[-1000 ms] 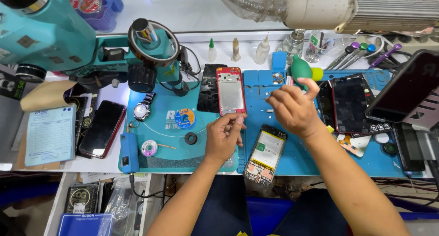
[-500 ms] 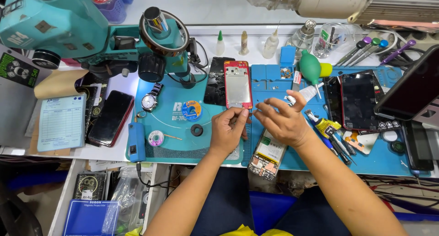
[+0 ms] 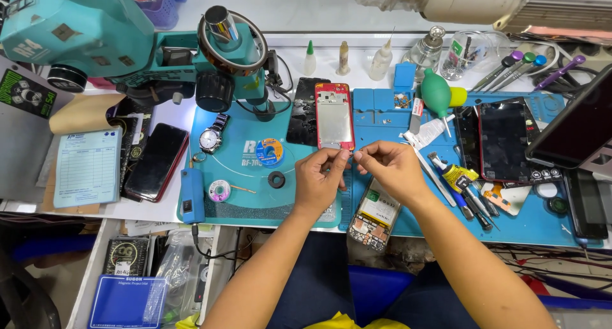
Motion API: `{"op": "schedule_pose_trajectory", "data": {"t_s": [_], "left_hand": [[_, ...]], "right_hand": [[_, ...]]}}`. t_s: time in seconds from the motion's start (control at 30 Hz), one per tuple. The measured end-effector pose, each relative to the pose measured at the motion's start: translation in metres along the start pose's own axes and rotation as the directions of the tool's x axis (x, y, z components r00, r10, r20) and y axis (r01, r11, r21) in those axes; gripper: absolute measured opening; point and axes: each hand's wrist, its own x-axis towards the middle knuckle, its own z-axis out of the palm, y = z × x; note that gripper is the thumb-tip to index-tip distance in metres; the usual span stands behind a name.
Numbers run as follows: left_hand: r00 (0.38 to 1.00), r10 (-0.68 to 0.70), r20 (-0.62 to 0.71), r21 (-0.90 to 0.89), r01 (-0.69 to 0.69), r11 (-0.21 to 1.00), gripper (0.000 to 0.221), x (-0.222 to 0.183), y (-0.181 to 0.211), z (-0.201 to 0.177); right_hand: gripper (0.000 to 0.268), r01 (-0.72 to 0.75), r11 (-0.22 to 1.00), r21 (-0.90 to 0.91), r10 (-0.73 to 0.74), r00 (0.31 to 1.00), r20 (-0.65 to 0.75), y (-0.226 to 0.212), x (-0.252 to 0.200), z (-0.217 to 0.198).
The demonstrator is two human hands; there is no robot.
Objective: Testing and assembling internal components of a mobile phone, including connecting ribbon cables and checking the screen functionality.
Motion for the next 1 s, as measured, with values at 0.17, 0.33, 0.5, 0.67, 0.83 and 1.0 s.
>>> {"op": "schedule_pose_trajectory", "data": {"t_s": [0.17, 0.33, 0.5, 0.67, 0.83, 1.0], "left_hand": [[1.000, -0.010, 0.016, 0.005, 0.009, 1.000, 0.031, 0.002, 0.009, 0.000], [1.000, -0.022, 0.022, -0.029, 0.022, 0.999, 0.031, -0.001, 0.003, -0.001], [1.000, -0.016, 0.023, -0.035, 0.016, 0.999, 0.030, -0.002, -0.001, -0.002], [1.000, -0.018, 0.019, -0.015, 0.018, 1.000, 0.023, 0.000, 0.001, -0.002], [0.999, -0.018, 0.033, -0.018, 0.018, 1.000, 0.027, 0.000, -0.003, -0.001], [0.999, -0.016, 0.042, -0.009, 0.016, 1.000, 0.028, -0.001, -0.001, -0.002]], "right_hand": [[0.012, -0.022, 0.999, 0.043, 0.023, 0.999, -0.040, 0.001, 0.000, 0.006], [0.012, -0.013, 0.998, 0.058, 0.016, 0.999, -0.050, 0.002, -0.003, 0.003], [0.011, 0.020, 0.999, 0.047, -0.017, 0.998, -0.058, -0.004, -0.004, 0.003], [0.009, 0.037, 0.998, 0.051, -0.034, 0.998, -0.051, -0.002, -0.005, 0.003], [0.011, 0.033, 0.997, 0.072, -0.029, 0.998, -0.052, 0.001, -0.004, 0.005], [0.012, 0.034, 0.997, 0.075, -0.031, 0.998, -0.047, 0.001, -0.005, 0.005]]}}
